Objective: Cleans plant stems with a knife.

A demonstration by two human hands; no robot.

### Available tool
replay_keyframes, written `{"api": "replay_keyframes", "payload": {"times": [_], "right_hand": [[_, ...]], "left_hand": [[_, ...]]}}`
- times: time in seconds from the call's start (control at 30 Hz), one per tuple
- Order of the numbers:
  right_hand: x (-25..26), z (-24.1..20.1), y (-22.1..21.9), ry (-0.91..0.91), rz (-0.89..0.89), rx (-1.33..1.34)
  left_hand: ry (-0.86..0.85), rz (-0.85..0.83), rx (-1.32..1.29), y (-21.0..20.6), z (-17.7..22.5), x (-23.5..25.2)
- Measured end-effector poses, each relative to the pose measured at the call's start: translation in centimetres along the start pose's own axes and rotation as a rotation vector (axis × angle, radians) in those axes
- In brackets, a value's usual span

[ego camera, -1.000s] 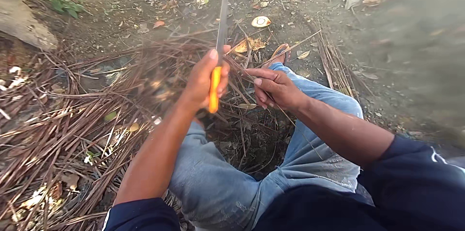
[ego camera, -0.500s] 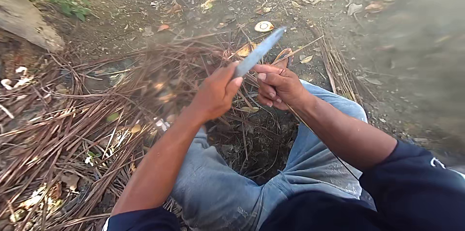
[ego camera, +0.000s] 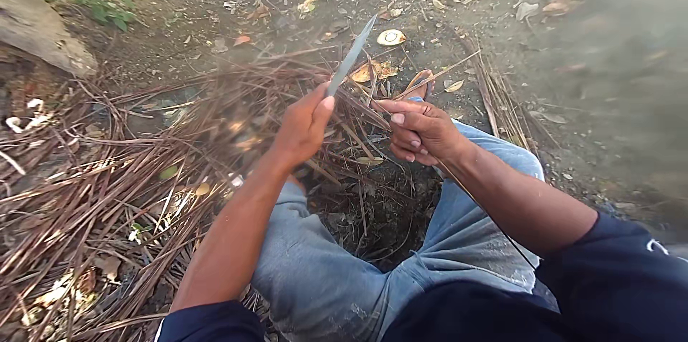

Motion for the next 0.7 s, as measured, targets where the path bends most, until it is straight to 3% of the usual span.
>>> {"api": "replay_keyframes", "payload": {"times": [0.1, 0.23, 0.3, 0.47, 0.57, 0.7], "right_hand": [[-0.1, 0.0, 0.0, -0.006, -0.026, 0.034], [-0.9, 0.1, 0.0, -0.021, -0.051, 0.067], [-1.1, 0.3, 0.4, -0.026, -0.027, 0.036], [-1.4, 0.9, 1.5, 0.027, 0.062, -0.222], [-2.1, 0.5, 1.7, 0.088, 0.108, -0.437], [-2.6, 0.3, 1.5, 0.113, 0.114, -0.464]], "left_hand": [[-0.108, -0.033, 0.036, -0.8, 2.1, -0.3], [0.085, -0.021, -0.052, 0.2, -2.2, 0.5], [0.083, -0.024, -0.043, 0.1, -2.0, 0.4], [-0.055, -0.132, -0.006, -1.8, 1.5, 0.0], [0.007, -0.231, -0.109, -2.9, 1.4, -0.2], [0.094, -0.172, -0.125, -2.1, 0.0, 0.1]]}}
Point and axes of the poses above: each hand's wrist, its own x-axis towards the middle knuckle, its own y-axis out of the back of the hand, z = x × y, the point moved 10 cm from there along x, towards the middle knuckle, and after that the axes turned 4 degrees about y, right-handed, at the moved point
